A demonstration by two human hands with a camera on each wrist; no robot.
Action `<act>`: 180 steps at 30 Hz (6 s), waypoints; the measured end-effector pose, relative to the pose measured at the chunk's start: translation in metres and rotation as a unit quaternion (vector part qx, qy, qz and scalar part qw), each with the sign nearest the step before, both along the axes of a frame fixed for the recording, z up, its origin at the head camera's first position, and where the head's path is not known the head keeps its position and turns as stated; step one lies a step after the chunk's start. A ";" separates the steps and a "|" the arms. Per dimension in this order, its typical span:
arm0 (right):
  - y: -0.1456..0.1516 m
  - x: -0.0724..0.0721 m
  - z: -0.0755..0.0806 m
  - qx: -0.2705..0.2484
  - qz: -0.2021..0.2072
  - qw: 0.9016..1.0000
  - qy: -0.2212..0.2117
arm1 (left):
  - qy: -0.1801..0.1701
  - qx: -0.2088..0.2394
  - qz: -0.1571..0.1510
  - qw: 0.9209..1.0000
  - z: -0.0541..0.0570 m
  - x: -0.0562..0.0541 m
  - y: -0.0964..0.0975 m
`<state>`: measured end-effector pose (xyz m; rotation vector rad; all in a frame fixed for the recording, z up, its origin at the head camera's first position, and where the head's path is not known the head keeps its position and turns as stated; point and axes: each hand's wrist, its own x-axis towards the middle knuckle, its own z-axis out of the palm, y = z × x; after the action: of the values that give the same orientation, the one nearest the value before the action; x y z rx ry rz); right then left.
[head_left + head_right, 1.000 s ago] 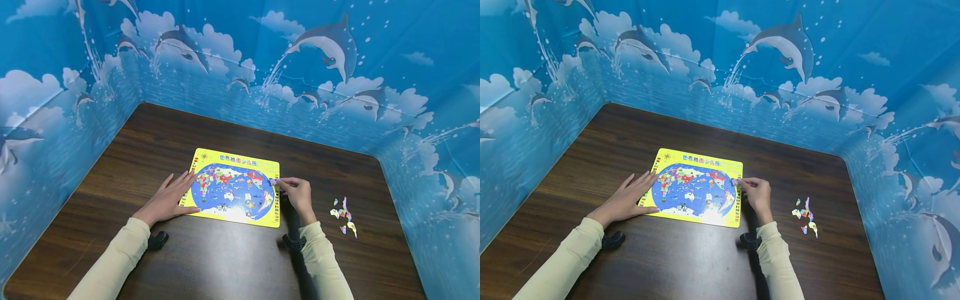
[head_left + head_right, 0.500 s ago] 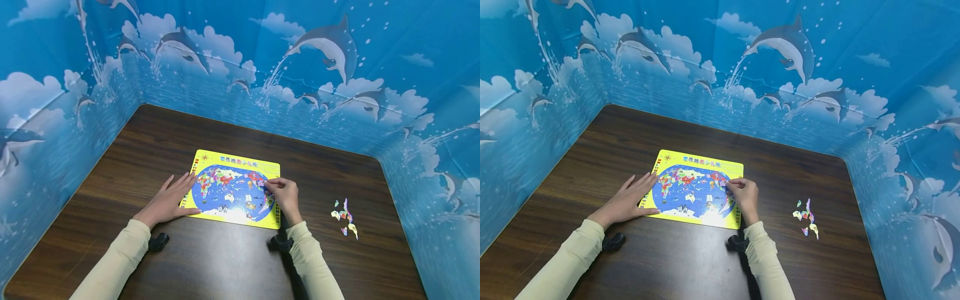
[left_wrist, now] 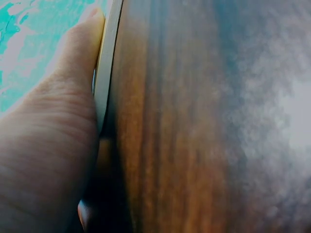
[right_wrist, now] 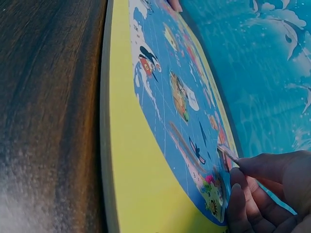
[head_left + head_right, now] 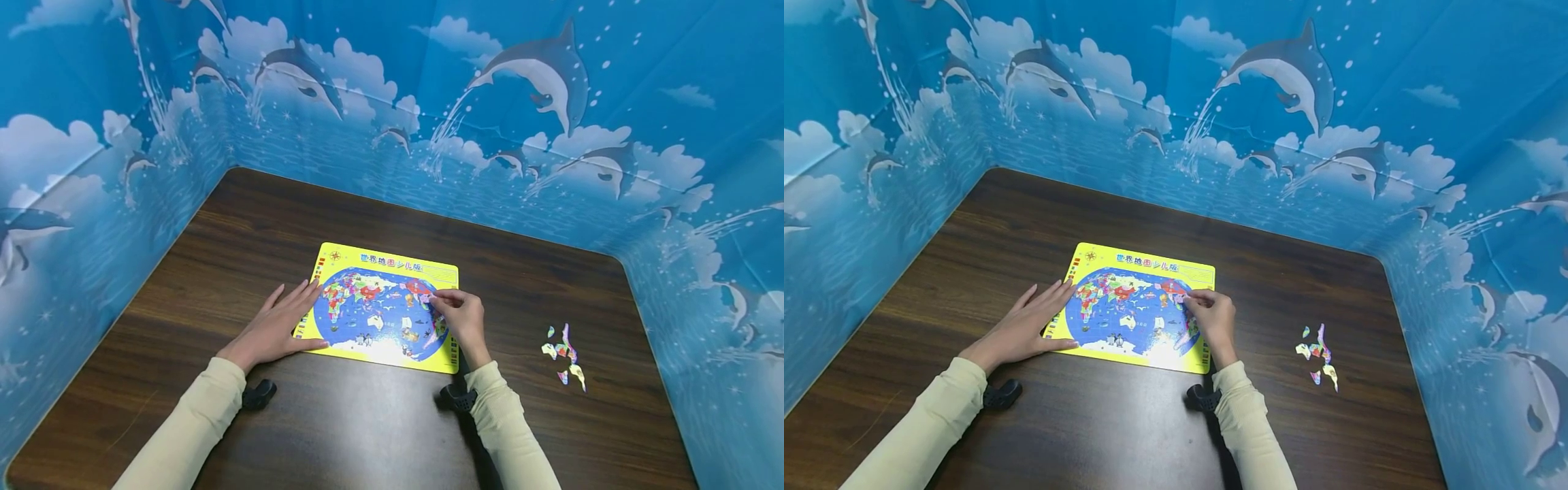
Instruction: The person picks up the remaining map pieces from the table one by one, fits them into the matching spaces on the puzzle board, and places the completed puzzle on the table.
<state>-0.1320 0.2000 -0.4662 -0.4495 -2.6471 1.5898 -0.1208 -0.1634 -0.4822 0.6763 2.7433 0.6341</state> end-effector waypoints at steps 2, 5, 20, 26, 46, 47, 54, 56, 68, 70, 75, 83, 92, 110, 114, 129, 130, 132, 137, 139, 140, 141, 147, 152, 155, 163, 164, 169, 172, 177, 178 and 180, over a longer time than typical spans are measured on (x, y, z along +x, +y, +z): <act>0.000 0.000 0.000 0.005 0.003 1.000 -0.001 | 0.000 0.001 0.000 1.000 -0.001 0.000 0.000; -0.001 0.000 0.001 0.008 0.003 1.000 -0.004 | 0.000 -0.002 -0.001 1.000 -0.002 0.000 0.000; 0.002 0.001 0.001 0.001 -0.024 1.000 0.003 | 0.005 0.000 -0.001 1.000 0.000 -0.001 -0.001; 0.000 0.001 0.001 0.002 -0.013 1.000 0.023 | 0.004 0.004 -0.001 1.000 -0.002 0.000 -0.002; -0.006 -0.005 0.005 -0.022 0.000 0.997 0.069 | 0.002 -0.001 -0.001 1.000 -0.002 0.000 -0.001; -0.005 -0.005 0.005 -0.038 0.002 0.996 0.079 | 0.003 0.000 -0.001 1.000 -0.002 0.000 -0.001; 0.001 -0.005 0.006 -0.110 0.012 0.990 0.090 | 0.004 0.002 0.000 1.000 -0.002 0.000 -0.001; 0.002 -0.004 0.006 -0.114 0.010 0.990 0.079 | 0.005 0.002 0.000 1.000 -0.002 0.000 -0.001; 0.005 0.000 0.007 -0.072 0.023 0.996 0.057 | 0.002 0.004 -0.002 1.000 -0.001 0.001 -0.001; 0.006 0.000 0.008 -0.057 0.030 0.996 0.056 | 0.003 0.005 -0.003 1.000 -0.001 0.001 -0.001; 0.009 0.001 0.008 -0.032 0.046 0.997 0.057 | 0.002 0.007 -0.004 1.000 0.001 0.000 -0.001; 0.008 -0.002 0.009 0.009 0.077 0.997 0.023 | 0.002 0.008 -0.004 1.000 0.002 0.000 -0.001; 0.002 -0.006 0.008 0.043 0.077 0.996 -0.008 | 0.003 0.002 -0.002 1.000 0.000 0.000 -0.001; -0.002 -0.005 0.006 0.117 0.103 0.988 0.010 | 0.000 0.002 0.003 1.000 0.001 0.001 0.000; -0.002 -0.005 0.003 0.154 0.118 0.981 0.025 | 0.000 0.000 0.003 1.000 0.001 0.001 0.000; -0.007 -0.005 -0.001 0.198 0.121 0.972 0.049 | 0.000 -0.002 0.001 1.000 -0.002 0.000 0.001; -0.007 -0.005 -0.002 0.199 0.120 0.971 0.052 | 0.001 -0.002 0.000 1.000 -0.002 0.000 0.001; -0.007 -0.005 -0.002 0.200 0.118 0.971 0.053 | 0.002 -0.002 -0.001 1.000 -0.002 0.000 0.001; -0.008 -0.006 -0.003 0.197 0.113 0.973 0.051 | 0.001 -0.007 0.000 1.000 -0.003 0.000 0.001; -0.008 -0.005 -0.003 0.194 0.111 0.973 0.055 | 0.001 -0.008 0.000 1.000 -0.004 0.000 0.001; -0.008 -0.004 -0.003 0.191 0.107 0.974 0.059 | 0.001 -0.008 0.000 1.000 -0.004 0.000 0.001; -0.008 -0.003 -0.003 0.187 0.103 0.975 0.066 | 0.001 -0.008 0.000 1.000 -0.004 0.000 0.001; 0.009 0.004 0.000 0.164 0.059 0.979 0.108 | -0.001 -0.005 0.001 1.000 -0.003 0.000 0.000; 0.041 0.017 -0.006 0.173 0.010 0.980 0.097 | -0.004 -0.003 0.004 1.000 -0.002 -0.001 0.000; 0.066 0.025 -0.009 0.191 -0.031 0.975 0.105 | -0.002 -0.005 0.006 1.000 -0.001 -0.002 0.000; 0.132 0.047 -0.011 0.277 -0.198 0.938 0.066 | -0.007 -0.005 0.006 1.000 0.002 -0.001 0.001; 0.138 0.050 -0.011 0.282 -0.210 0.935 0.046 | -0.007 -0.005 0.006 1.000 0.002 -0.001 0.001; 0.155 0.056 -0.011 0.294 -0.224 0.929 -0.017 | -0.007 -0.005 0.006 1.000 0.001 -0.001 0.000; 0.160 0.056 -0.011 0.294 -0.223 0.929 -0.015 | -0.007 -0.007 0.004 1.000 -0.001 -0.001 0.000; 0.161 0.054 -0.010 0.280 -0.223 0.934 -0.001 | -0.005 -0.004 0.006 1.000 -0.003 -0.002 0.000; 0.161 0.054 -0.010 0.276 -0.223 0.935 0.000 | -0.004 -0.003 0.006 1.000 -0.004 -0.002 0.000; 0.160 0.055 -0.010 0.270 -0.224 0.936 -0.001 | -0.003 -0.002 0.005 1.000 -0.004 -0.001 0.000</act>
<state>-0.0772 0.3603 -0.4759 -0.9199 -2.5670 0.7003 -0.1223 -0.1638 -0.4858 0.6584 2.7439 0.6320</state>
